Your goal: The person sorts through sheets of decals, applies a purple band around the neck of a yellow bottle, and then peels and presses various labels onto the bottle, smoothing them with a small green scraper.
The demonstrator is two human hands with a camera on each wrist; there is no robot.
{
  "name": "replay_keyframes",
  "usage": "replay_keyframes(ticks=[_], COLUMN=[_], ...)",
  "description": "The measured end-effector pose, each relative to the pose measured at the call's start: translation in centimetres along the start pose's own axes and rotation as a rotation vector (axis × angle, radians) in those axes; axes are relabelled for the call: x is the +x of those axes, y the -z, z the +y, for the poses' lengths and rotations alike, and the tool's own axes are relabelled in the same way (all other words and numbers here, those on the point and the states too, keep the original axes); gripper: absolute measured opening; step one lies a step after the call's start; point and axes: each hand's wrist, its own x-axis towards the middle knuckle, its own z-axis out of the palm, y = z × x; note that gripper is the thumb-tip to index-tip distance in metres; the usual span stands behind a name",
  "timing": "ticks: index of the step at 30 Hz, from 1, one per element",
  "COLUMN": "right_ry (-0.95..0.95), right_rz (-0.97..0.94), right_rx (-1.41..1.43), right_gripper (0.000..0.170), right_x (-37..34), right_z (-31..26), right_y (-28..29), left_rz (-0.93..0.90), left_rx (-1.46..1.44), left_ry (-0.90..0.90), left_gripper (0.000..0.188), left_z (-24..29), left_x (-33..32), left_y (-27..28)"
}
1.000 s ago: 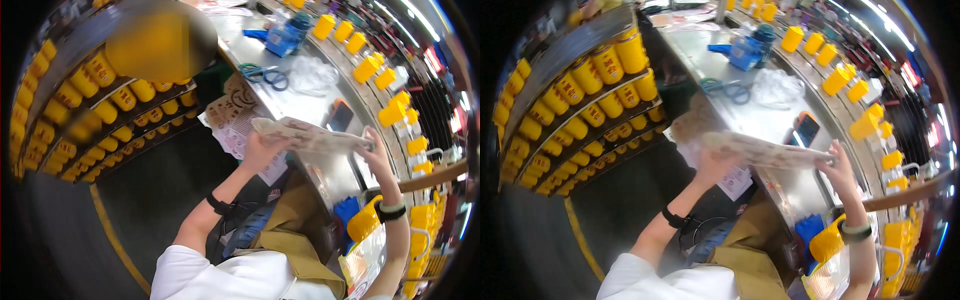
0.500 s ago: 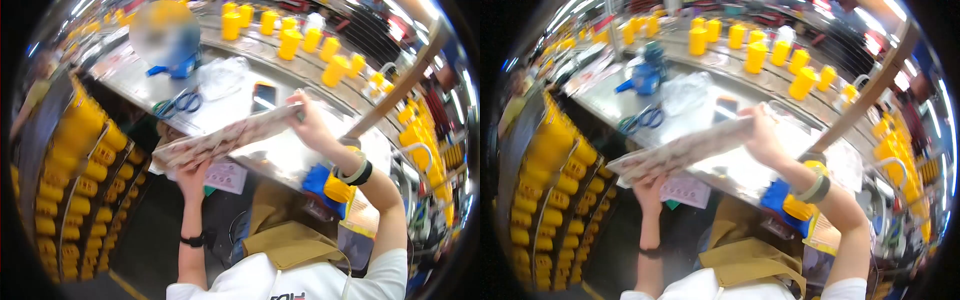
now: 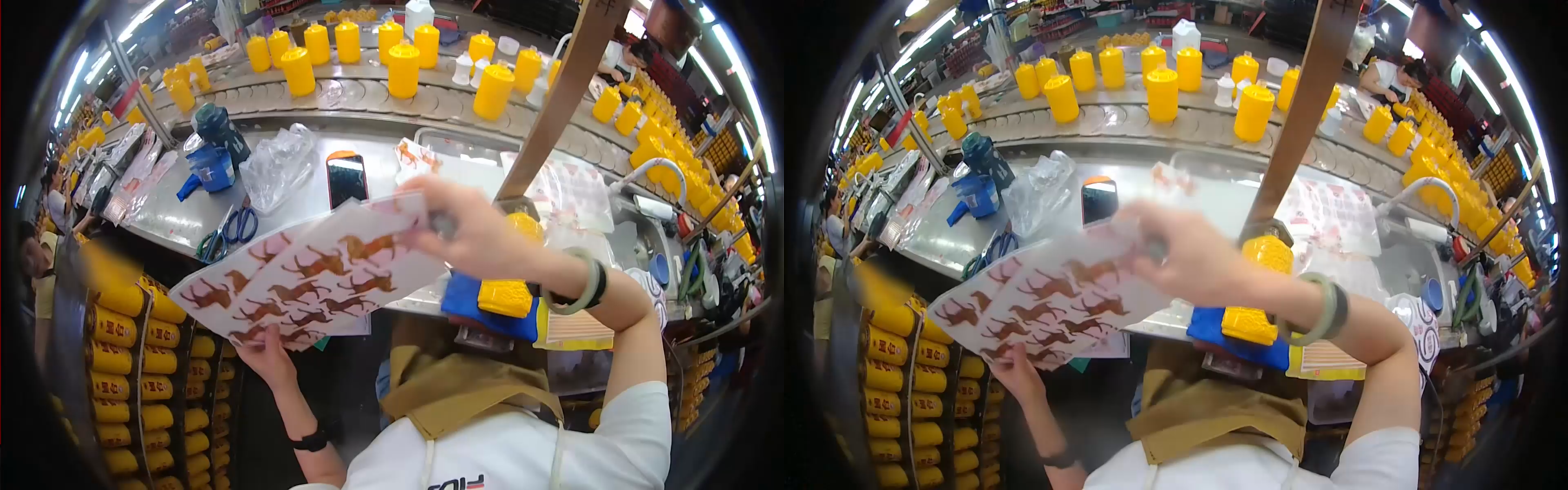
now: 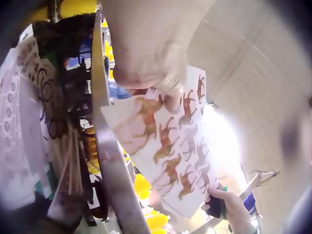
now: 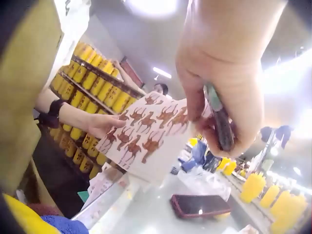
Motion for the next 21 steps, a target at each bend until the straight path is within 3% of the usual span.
replay_keyframes(ticks=[1, 2, 3, 7, 9, 10, 11, 13, 15, 16, 17, 18, 19, 21], right_ry=[0.066, 0.111, 0.111, -0.101, -0.076, -0.141, -0.186, -0.228, -0.27, -0.299, -0.312, -0.378, -0.433, -0.448], right_rz=[0.006, 0.016, 0.02, 0.089, 0.225, 0.276, 0.374, 0.47, 0.57, 0.661, 0.727, 0.771, 0.812, 0.799], right_rx=[0.051, 0.054, 0.06, 0.069, 0.133, 0.096, 0.257, 0.368, 0.501, 0.63, 0.596, 0.715, 0.841, 0.868], right_gripper=[0.03, 0.031, 0.031, 0.032, 0.035, 0.032, 0.03, 0.028, 0.029, 0.029, 0.029, 0.029, 0.03, 0.033], right_x=[-0.3, -0.9, -1.6, -5.4, -8.0, -9.3, -10.5, -12.8, -15.1, -16.8, -18.6, -20.0, -21.2, -23.3], right_z=[-0.4, -0.6, -1.1, -0.9, 0.7, 0.7, 1.6, 3.1, 4.6, 5.1, 5.4, 5.5, 5.6, 5.8], right_y=[1.7, 3.2, 4.3, 8.0, 9.3, 10.4, 10.9, 13.0, 14.1, 15.1, 15.6, 15.6, 15.5, 14.5], left_rz=[0.018, -0.078, -0.007, -0.151, -0.244, -0.245, -0.243, -0.376, -0.671, -0.771, -1.127, -1.128, -1.252, -1.311], left_rx=[-0.056, -0.057, -0.003, -0.114, -0.165, -0.094, -0.018, -0.004, -0.244, -0.158, -0.355, -0.422, -0.321, -0.351], left_ry=[-0.011, -0.017, 0.001, -0.067, 0.035, 0.167, 0.294, 0.274, 0.256, 0.243, 0.075, 0.406, 0.164, 0.181], left_gripper=[0.053, 0.063, 0.063, 0.044, 0.044, 0.043, 0.041, 0.051, 0.066, 0.084, 0.094, 0.106, 0.1, 0.099], left_z=[0.6, 0.3, 0.5, 2.3, 2.9, 3.9, 4.5, 4.1, 5.0, -0.1, 4.0, 4.9, 7.6, 6.7], left_x=[-0.1, 0.3, 0.3, 0.7, 0.0, -0.7, -1.2, -1.4, -2.5, -0.6, -1.9, -2.7, -4.3, -5.2], left_y=[-0.7, -1.0, -2.4, -9.5, -12.9, -14.9, -16.5, -18.1, -20.1, -15.7, -19.2, -18.3, -21.1, -22.7])
